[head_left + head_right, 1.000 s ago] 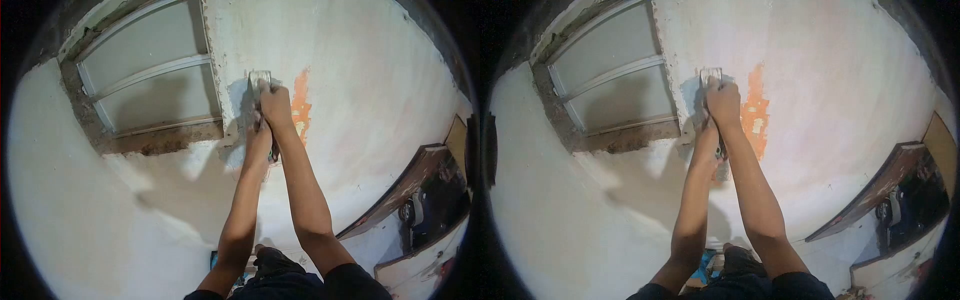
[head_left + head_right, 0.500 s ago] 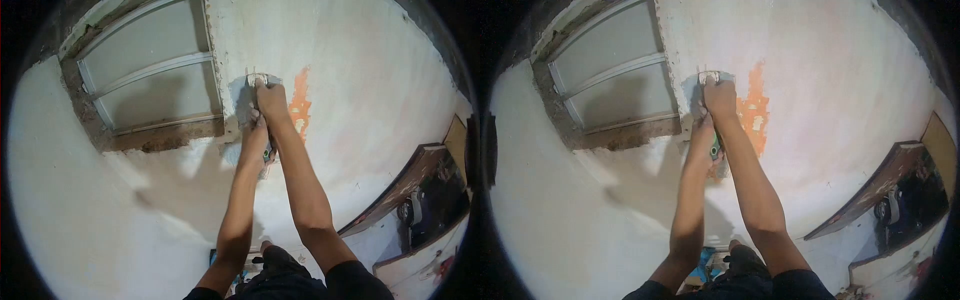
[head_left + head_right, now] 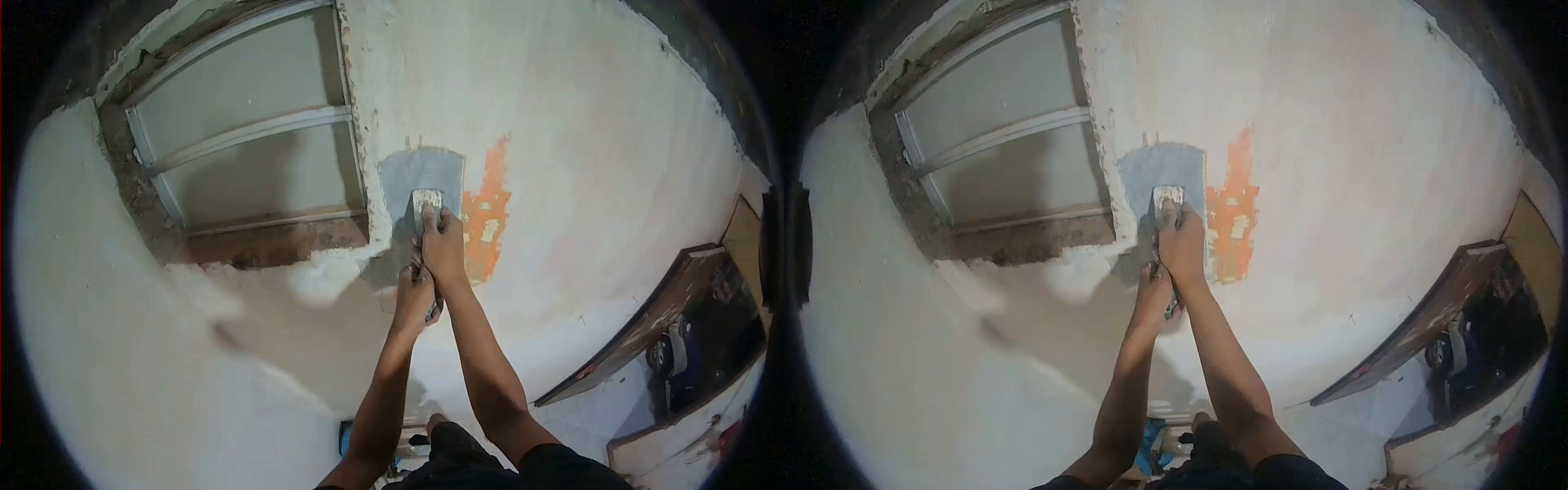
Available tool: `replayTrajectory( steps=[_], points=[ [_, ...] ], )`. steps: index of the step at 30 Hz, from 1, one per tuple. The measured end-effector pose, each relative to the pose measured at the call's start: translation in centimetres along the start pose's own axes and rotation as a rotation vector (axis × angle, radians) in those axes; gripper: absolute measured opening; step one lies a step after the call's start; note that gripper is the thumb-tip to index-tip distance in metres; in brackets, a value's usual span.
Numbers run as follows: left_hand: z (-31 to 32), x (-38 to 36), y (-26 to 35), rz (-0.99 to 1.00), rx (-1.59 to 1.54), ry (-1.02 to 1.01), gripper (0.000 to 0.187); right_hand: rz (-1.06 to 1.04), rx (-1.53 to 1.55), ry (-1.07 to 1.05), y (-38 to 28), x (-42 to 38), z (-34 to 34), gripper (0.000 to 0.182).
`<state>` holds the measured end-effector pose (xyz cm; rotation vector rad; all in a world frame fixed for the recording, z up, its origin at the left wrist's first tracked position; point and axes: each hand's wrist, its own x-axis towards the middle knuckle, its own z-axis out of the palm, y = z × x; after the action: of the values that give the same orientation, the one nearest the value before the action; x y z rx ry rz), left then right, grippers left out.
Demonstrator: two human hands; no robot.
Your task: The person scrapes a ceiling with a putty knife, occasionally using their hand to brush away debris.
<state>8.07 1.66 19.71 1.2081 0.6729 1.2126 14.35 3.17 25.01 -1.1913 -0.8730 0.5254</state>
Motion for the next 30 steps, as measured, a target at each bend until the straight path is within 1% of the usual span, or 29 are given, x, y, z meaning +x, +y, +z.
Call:
replayTrajectory(
  steps=[1,2,3,4,6,7,9,10,11,13,14,15,17,18,19,21,22,23,25,26,27,29,30],
  points=[
    [0.8,0.5,2.6,0.006,0.001,-0.003,0.043,-0.006,0.003,0.002,-2.1,1.2,0.6,0.036],
    [2.2,0.9,7.1,-0.111,-0.017,0.12,0.043,-0.178,-0.118,0.047,-4.4,3.7,1.5,0.036],
    [2.7,0.8,9.1,-0.25,-0.027,0.253,0.043,-0.325,-0.242,0.089,-4.6,4.7,1.9,0.035],
    [2.3,0.8,8.4,-0.266,-0.021,0.255,0.043,-0.309,-0.246,0.091,-4.1,4.5,1.9,0.035],
    [1.4,1.1,6.7,-0.079,-0.028,0.005,0.044,-0.287,-0.206,0.118,-3.8,4.1,1.9,0.035],
    [1.2,0.7,5.8,-0.084,-0.028,0.003,0.044,-0.284,-0.209,0.12,-3.3,3.4,1.4,0.035],
    [0.9,-0.2,4.5,-0.037,0.008,-0.037,0.044,-0.173,-0.1,0.04,-2.8,1.6,0.8,0.036],
    [1.2,-0.1,4.4,-0.08,-0.102,-0.03,0.042,-0.113,-0.066,0.048,-3.2,1.1,0.8,0.038],
    [1.1,0.3,4.5,-0.078,-0.106,-0.027,0.042,-0.116,-0.068,0.044,-4.2,1.7,0.8,0.038],
    [1.7,-0.1,8.6,-0.148,0.017,-0.028,0.039,-0.022,0.1,-0.088,-6.0,3.8,1.0,0.03],
    [2.2,-0.2,8.8,-0.197,-0.051,0.056,0.035,-0.099,0.028,-0.026,-4.1,4.9,1.5,0.03],
    [2.2,-1.2,8.0,-0.22,-0.054,0.065,0.035,-0.076,0.018,-0.028,-2.9,4.1,1.1,0.03],
    [1.8,-1.0,6.7,-0.21,-0.071,0.048,0.034,-0.193,-0.088,0.017,-2.0,4.0,0.9,0.032],
    [1.1,-1.0,4.8,-0.29,-0.004,0.005,0.038,-0.103,-0.019,0.027,-2.1,2.6,0.6,0.033],
    [0.6,-1.3,3.5,-0.291,-0.005,0.006,0.038,-0.102,-0.02,0.026,-0.7,2.3,0.4,0.033],
    [-0.3,-1.2,1.5,-0.294,0.004,-0.078,0.04,-0.15,-0.157,0.121,2.4,2.5,0.3,0.034],
    [-0.4,-0.6,0.7,-0.175,0.02,-0.082,0.04,-0.096,-0.101,0.049,1.6,1.6,0.1,0.035],
    [-0.1,0.2,-0.1,-0.164,0.023,-0.087,0.04,-0.106,-0.097,0.052,0.8,2.0,0.2,0.035],
    [1.1,2.2,1.1,0.255,0.163,0.145,0.042,-0.44,-0.199,0.101,-1.1,4.3,0.9,0.035],
    [2.4,0.4,9.0,-0.156,0.013,0.089,0.03,-0.328,-0.187,0.109,-4.9,5.4,1.7,0.042],
    [2.4,0.6,10.3,-0.098,-0.027,-0.029,0.029,-0.142,-0.011,-0.002,-8.3,4.5,1.6,0.04],
    [2.4,0.1,8.6,-0.098,0.022,-0.032,0.03,-0.288,-0.151,0.076,-4.3,5.7,1.2,0.036],
    [2.1,-0.1,7.4,-0.094,0.027,-0.038,0.03,-0.291,-0.146,0.081,-4.0,4.6,1.0,0.036]
  ],
)
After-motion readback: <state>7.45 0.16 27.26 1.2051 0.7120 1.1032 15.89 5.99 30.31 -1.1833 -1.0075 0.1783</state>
